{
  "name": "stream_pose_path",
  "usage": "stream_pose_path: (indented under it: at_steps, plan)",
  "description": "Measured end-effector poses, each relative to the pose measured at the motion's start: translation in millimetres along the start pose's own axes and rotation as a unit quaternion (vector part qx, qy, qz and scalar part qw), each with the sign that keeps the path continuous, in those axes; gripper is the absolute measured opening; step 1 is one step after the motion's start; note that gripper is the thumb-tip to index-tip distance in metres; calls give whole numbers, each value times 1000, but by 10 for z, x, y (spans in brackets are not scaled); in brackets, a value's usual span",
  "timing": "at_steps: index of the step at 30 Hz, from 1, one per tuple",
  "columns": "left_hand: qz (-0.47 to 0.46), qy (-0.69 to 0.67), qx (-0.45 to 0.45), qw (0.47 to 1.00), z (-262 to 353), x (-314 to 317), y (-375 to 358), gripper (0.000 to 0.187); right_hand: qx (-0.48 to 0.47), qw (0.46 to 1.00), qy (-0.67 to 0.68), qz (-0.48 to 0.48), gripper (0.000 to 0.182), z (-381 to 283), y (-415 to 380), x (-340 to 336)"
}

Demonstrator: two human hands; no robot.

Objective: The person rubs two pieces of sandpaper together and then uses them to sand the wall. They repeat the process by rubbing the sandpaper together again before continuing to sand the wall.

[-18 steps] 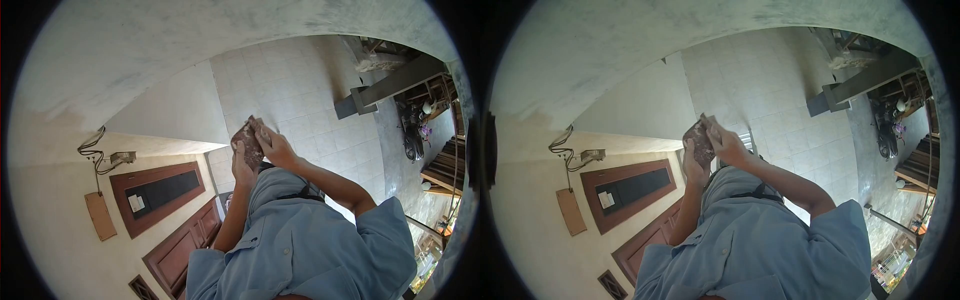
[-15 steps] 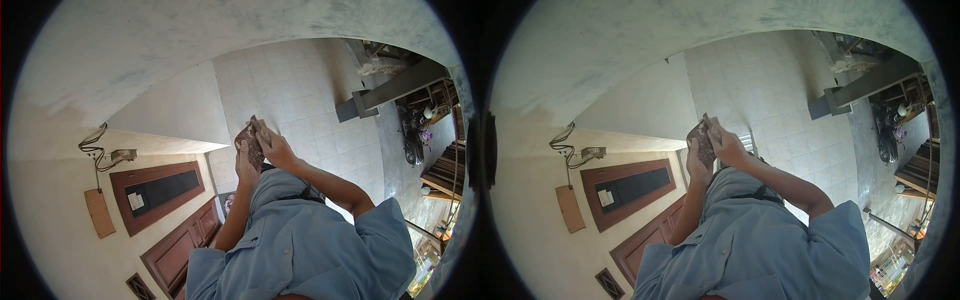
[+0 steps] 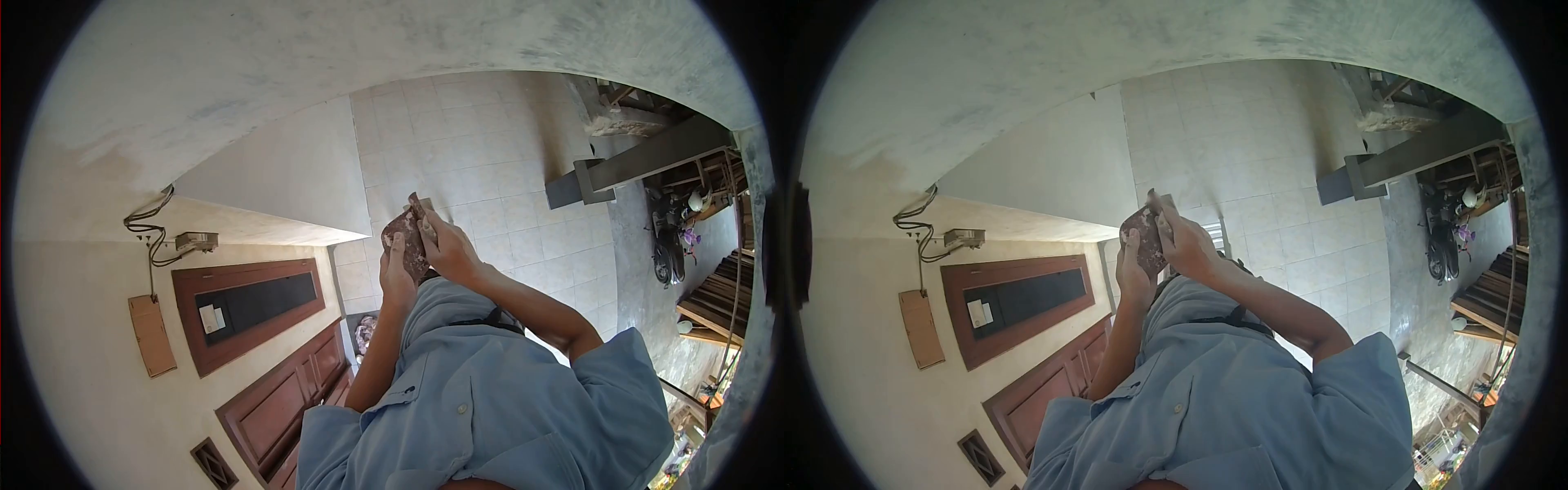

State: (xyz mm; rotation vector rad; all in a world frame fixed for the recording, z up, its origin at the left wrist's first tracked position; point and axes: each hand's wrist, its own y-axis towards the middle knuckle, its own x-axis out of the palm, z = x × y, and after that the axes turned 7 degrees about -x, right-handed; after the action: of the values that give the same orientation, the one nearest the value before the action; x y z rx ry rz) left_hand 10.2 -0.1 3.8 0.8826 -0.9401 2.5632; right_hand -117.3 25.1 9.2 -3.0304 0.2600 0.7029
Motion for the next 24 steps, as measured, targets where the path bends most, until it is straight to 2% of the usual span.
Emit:
stream_pose_path:
  at_steps: [5, 8, 11, 14, 17, 18, 21, 24]
  plan:
    - [46, -6, -22, 999, 68, -3, -59, 38, -118, 991, -57, -20, 33, -156, -176, -30]
    - [42, -25, -27, 998, 106, -20, -23, 39, -25, 1000, -1, -18, 33, -78, -65, 51]
    - [59, -38, -4, 998, 143, -130, 36, 40, 74, 987, 134, -57, 36, -42, -50, 142]
    - [81, -7, 25, 996, 168, -190, 78, 39, 176, 909, 375, -41, 40, 66, -1, 161]
    - [89, 38, 47, 994, 179, -170, 59, 38, 257, 854, 452, -35, 40, 148, 23, 108]
    - [81, 56, 51, 994, 193, -129, 35, 38, 293, 860, 416, -34, 37, 11, 40, 52]
    - [78, 94, 58, 991, 223, -23, 0, 38, 293, 876, 383, -23, 33, -88, 43, 20]
    - [58, 155, 71, 984, 192, -59, -11, 37, 131, 945, 300, 11, 29, 136, 32, 131]
